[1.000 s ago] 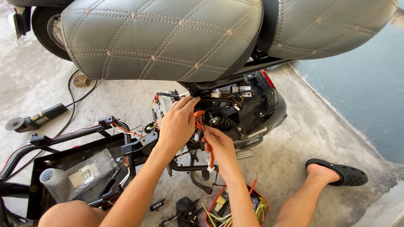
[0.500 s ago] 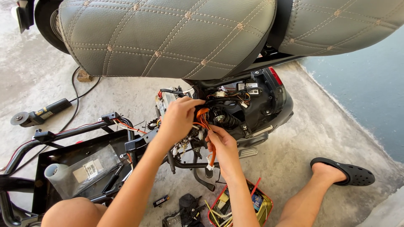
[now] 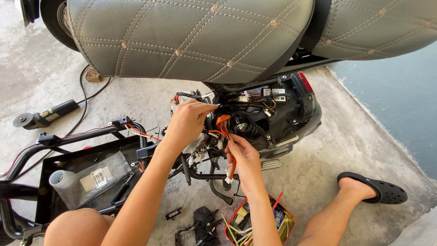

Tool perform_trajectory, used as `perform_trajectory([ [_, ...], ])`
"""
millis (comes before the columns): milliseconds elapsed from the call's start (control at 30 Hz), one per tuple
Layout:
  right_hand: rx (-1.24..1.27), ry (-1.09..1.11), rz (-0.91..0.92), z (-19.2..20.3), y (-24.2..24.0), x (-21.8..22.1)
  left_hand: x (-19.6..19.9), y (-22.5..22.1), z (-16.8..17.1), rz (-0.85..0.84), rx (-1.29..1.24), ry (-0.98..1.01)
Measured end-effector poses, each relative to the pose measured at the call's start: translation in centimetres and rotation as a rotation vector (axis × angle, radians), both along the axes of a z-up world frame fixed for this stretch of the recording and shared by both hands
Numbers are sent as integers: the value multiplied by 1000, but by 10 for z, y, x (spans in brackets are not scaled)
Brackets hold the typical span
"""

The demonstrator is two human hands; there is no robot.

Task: The person sits on a step beside an electric scooter with its body panels removed and works on the wiring near the controller, joining and adjusting wire connectors and routing orange cables with their hands.

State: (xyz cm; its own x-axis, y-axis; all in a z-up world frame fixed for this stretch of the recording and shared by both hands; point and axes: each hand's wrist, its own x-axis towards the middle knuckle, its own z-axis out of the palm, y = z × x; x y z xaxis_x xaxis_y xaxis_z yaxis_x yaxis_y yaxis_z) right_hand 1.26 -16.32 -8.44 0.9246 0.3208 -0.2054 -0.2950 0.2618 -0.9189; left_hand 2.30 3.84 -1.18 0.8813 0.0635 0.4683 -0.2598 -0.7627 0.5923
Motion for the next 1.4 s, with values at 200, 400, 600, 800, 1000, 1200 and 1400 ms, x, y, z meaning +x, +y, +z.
perform_trajectory([
  [200,-1,32,-34,5,9,-4,-2,2,-9,-47,55,4],
  [400,5,38,-89,-4,14,-5,-9,-1,-6,-48,94,88],
  [600,22,27,-109,-5,18,-7,-11,-7,-9,5,42,161],
  [800,46,27,-116,-5,19,-9,-6,-5,-18,-70,171,87],
  [1000,4,32,-111,-6,17,-7,-4,-19,-6,0,438,0],
  [1200,7,3,-92,-5,16,-8,-3,-27,6,34,485,29],
  [1400,-5,-6,-66,2,12,-9,-3,-24,-2,9,217,-62],
])
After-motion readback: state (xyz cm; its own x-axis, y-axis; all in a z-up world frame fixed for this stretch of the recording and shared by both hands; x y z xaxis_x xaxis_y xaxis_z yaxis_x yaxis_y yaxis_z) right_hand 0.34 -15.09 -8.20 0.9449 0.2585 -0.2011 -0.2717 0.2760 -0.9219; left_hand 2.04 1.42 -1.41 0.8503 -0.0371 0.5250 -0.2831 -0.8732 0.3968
